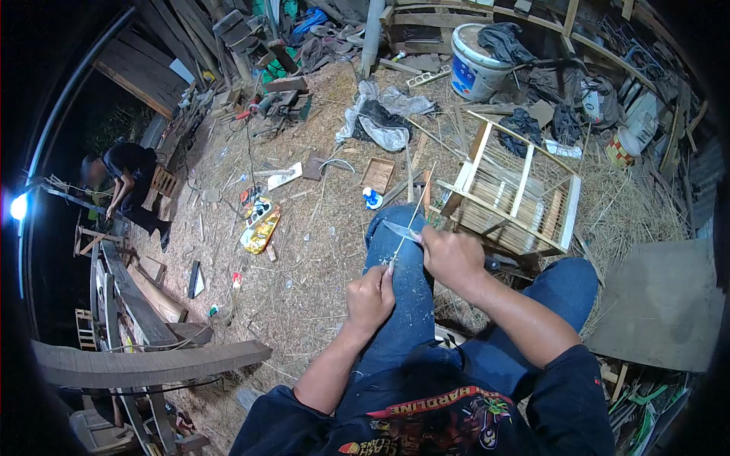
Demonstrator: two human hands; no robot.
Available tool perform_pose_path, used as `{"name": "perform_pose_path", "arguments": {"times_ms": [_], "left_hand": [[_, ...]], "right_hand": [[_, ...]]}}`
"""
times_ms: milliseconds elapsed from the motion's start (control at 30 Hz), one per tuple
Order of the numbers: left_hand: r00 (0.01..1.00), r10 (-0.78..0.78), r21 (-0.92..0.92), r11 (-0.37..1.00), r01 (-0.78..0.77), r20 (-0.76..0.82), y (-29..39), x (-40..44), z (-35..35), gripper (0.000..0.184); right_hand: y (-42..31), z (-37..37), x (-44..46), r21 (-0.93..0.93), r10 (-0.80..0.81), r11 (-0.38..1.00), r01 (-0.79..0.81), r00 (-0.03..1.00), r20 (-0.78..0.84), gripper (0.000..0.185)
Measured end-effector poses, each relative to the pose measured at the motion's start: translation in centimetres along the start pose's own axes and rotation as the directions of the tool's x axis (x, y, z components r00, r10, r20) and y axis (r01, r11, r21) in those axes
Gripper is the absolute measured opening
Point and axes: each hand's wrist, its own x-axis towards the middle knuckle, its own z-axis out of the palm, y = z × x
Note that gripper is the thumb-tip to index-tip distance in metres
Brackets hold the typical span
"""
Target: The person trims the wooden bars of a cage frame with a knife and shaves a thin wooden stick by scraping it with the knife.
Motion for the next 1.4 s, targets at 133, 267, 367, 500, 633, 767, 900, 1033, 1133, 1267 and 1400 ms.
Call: {"name": "perform_pose_path", "arguments": {"times_ms": [133, 267, 367, 500, 633, 767, 900, 1033, 1133, 1267, 1400], "left_hand": [[1.0, 0.007, 0.002, 1.0, -0.007, -0.013, -0.2, 0.0, 0.3, 0.01], [1.0, 0.024, 0.018, 1.0, -0.024, -0.006, -0.3, -0.1, 0.3, 0.01], [0.999, 0.031, 0.003, 1.0, -0.031, -0.021, -0.4, 0.1, 0.6, 0.01], [1.0, 0.012, 0.024, 1.0, -0.012, 0.024, -0.4, -0.2, 0.3, 0.011], [1.0, 0.019, -0.001, 1.0, -0.019, -0.003, -0.2, -0.1, 0.4, 0.011], [0.998, 0.003, 0.054, 0.999, -0.006, 0.06, 0.4, 0.6, -0.6, 0.015], [0.939, -0.111, 0.415, 0.909, -0.036, 0.325, 3.6, 3.9, -5.2, 0.03], [0.953, -0.093, 0.31, 0.951, -0.002, 0.289, 3.8, 10.2, -5.3, 0.04], [0.938, -0.013, 0.116, 0.993, -0.029, 0.346, 2.7, 14.5, -1.8, 0.04], [0.825, -0.02, 0.043, 0.999, -0.006, 0.565, 0.6, 16.8, 1.7, 0.034], [0.772, -0.095, 0.001, 0.993, 0.122, 0.629, 0.7, 17.5, 1.9, 0.03]], "right_hand": [[-0.9, 0.1, -0.8, 0.006, -0.051, 0.999, 0.051, 0.996, -0.079, 0.021], [0.3, 0.3, 0.5, 0.016, 0.028, 1.0, -0.026, 0.989, -0.143, 0.021], [-1.3, 0.5, -1.0, 0.002, -0.059, 0.998, 0.06, 0.994, -0.091, 0.021], [-0.1, -0.3, 0.4, 0.035, 0.018, 0.999, -0.014, 0.992, -0.122, 0.021], [-1.8, -0.1, -1.1, 0.027, -0.086, 0.996, 0.087, 0.996, -0.032, 0.019], [-0.6, 0.1, -0.3, 0.055, -0.068, 0.996, 0.07, 0.997, -0.043, 0.018], [-0.2, -0.2, -0.3, 0.011, -0.077, 0.997, 0.077, 0.997, -0.01, 0.017], [-0.6, -0.3, -0.2, 0.014, -0.085, 0.996, 0.085, 0.996, -0.002, 0.017], [-0.8, -0.4, 0.0, -0.034, -0.106, 0.994, 0.106, 0.994, -0.014, 0.018], [-0.6, -0.4, -0.2, -0.048, -0.11, 0.993, 0.108, 0.993, -0.045, 0.019], [0.1, -0.3, -0.1, -0.072, -0.093, 0.994, 0.087, 0.993, -0.073, 0.021]]}}
